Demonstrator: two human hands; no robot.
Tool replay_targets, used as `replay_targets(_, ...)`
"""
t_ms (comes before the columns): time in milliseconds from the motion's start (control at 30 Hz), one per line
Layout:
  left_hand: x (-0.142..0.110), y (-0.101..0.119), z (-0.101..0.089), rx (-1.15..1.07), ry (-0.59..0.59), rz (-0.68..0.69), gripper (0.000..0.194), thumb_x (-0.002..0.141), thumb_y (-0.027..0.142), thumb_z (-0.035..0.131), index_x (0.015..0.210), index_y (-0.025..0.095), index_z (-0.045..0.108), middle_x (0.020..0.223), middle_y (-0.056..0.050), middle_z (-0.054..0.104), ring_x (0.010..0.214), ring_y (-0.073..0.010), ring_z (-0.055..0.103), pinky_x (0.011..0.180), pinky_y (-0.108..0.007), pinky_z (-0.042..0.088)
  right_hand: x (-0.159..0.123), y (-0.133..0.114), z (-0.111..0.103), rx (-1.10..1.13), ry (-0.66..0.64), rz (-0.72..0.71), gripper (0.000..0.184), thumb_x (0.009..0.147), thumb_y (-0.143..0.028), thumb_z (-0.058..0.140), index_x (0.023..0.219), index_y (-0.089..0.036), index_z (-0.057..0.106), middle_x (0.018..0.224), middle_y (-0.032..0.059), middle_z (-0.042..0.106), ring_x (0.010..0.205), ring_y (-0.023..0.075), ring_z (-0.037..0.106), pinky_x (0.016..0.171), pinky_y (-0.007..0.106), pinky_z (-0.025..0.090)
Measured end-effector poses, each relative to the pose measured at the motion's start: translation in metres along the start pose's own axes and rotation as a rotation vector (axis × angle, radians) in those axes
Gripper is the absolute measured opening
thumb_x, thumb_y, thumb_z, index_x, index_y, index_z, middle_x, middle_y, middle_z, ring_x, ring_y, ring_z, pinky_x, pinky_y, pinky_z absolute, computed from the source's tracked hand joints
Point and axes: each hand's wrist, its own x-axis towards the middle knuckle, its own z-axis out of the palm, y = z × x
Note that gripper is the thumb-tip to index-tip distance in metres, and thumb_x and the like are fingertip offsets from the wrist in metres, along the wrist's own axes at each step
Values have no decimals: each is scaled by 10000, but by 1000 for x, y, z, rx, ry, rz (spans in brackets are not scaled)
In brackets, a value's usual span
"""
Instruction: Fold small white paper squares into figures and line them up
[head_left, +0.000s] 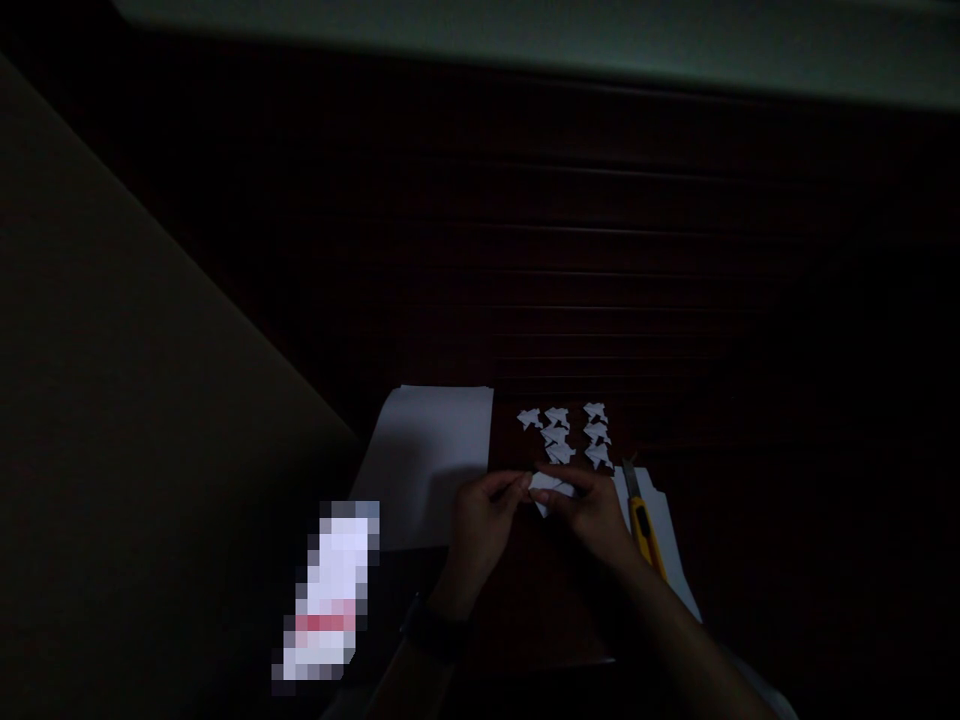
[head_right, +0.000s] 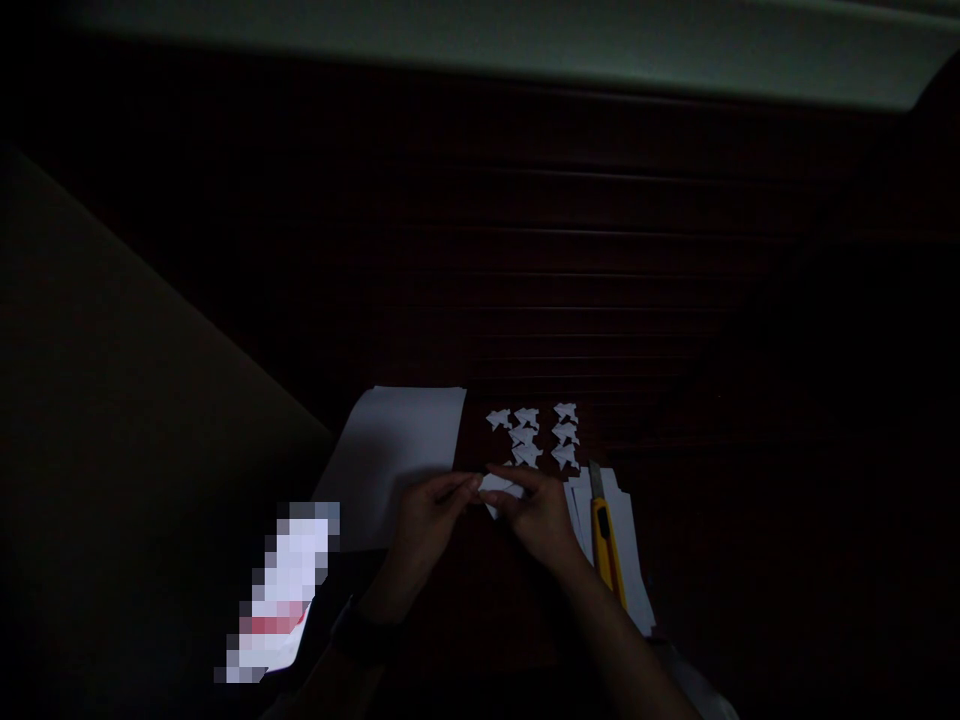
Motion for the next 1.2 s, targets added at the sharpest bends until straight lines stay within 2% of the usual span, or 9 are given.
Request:
replay_targets(200, -1, 1, -1, 57, 28, 44, 194, 824, 308, 561, 847, 181, 707, 800, -36, 726, 755, -179, 664, 685, -258, 499, 0, -1, 1, -14, 12, -31, 292, 733, -273, 681, 1021, -228, 699, 925, 61, 707, 823, 219, 634, 740, 340, 492)
replay_targets(467, -1, 4, -1, 41, -26, 22, 220, 816, 352, 556, 828, 190, 705, 817, -35, 727, 761, -181, 662, 684, -250, 493, 1, -2, 0, -8, 5, -6, 281, 715, -293, 697, 982, -208, 714, 926, 72, 715, 848, 233, 643, 759, 351, 491)
replay_targets(667, 0, 3, -4, 187, -93, 37, 355, 831, 436, 505, 638, 182, 660, 617, -16, 675, 600, -162, 623, 584, -238, 445, 0, -2, -1, 31, -51, 9, 304, 695, -301, 722, 987, -217, 711, 976, 73, 708, 888, 245, 643, 802, 377, 492)
replay_targets(733, 0, 4, -5, 188, -109, 47, 360, 841, 434, 488, 638, 182, 646, 618, -16, 667, 595, -160, 617, 576, -239, 436, 0, -1, -2, 36, -73, 15, 304, 691, -310, 726, 981, -222, 713, 958, 68, 714, 891, 250, 646, 810, 386, 494)
replay_targets(1000, -3, 9, -2, 186, -54, 95, 334, 864, 388, 466, 648, 185, 619, 618, -2, 641, 609, -147, 601, 613, -239, 434, 0, -2, -1, 57, -53, -2, 294, 732, -343, 689, 1010, -247, 704, 979, 64, 706, 909, 245, 632, 817, 385, 486)
replay_targets(1200, -4, 11, 0, 172, -72, 93, 322, 876, 384, 446, 688, 183, 613, 649, -3, 638, 633, -146, 595, 633, -241, 436, 0, 2, -4, 57, -45, 62, 333, 704, -349, 716, 1020, -241, 698, 909, 59, 715, 862, 241, 637, 801, 384, 475)
